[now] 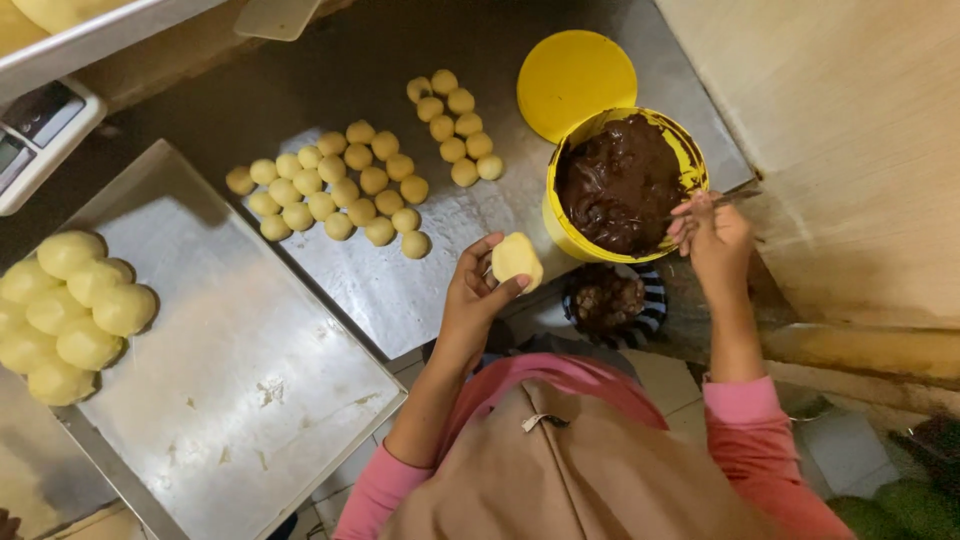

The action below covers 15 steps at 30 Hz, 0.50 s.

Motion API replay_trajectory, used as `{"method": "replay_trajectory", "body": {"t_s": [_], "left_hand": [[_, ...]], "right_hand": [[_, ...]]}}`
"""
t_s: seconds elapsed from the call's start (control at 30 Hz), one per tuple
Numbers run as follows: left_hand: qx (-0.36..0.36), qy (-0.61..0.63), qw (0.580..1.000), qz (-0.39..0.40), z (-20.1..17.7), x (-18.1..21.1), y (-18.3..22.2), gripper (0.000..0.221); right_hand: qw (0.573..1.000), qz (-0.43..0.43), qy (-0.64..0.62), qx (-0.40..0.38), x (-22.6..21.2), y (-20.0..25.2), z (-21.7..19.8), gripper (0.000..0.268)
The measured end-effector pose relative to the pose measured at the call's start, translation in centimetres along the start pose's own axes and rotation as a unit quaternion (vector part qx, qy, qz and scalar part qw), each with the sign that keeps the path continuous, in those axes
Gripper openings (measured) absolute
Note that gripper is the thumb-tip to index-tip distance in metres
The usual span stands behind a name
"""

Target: Filling dough portions with chocolate paste and rolling them into balls.

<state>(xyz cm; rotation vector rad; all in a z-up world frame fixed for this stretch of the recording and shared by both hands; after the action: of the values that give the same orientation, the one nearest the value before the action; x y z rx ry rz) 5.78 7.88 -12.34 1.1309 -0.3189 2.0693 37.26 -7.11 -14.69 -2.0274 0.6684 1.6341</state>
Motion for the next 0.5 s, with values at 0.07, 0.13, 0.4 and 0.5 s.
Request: {"method": "replay_trajectory", "body": {"t_s": [0.07,0.13,0.4,0.5], "left_hand": [[0.007,0.007,1.000,0.002,-0.3,0.2,0.3,0.072],[0.012,0.015,1.000,0.005,-0.6,0.3,0.3,0.070],[0.022,-0.009,1.000,0.008,-1.3,-0.4,0.0,0.074],[0.017,0.003,1.000,0.006,-0.7,-0.6,0.0,0.075]], "right_hand": [[1.000,0.004,0.004,0.010,-0.6,0.0,0.1,0.043],[1.000,0.007,0.009,0.021,-0.7,-0.4,0.1,0.043],[0.979,0.115,-0.070,0.150,3.3,-0.4,-1.7,0.038],[0.977,0.132,-0.076,0.152,4.4,-0.2,-2.5,0.038]]}}
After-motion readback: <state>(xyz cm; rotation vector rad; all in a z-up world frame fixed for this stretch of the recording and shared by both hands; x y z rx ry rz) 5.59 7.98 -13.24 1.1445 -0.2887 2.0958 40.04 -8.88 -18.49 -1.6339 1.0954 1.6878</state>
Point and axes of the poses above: each hand's wrist, its own y-axis away from the middle knuckle, its own z-axis out of the palm, x = y × z, the point moved 7 cm from there along -y, towards the middle knuckle, and after that the axes turned 10 degrees about -x, right-handed, at the moved point
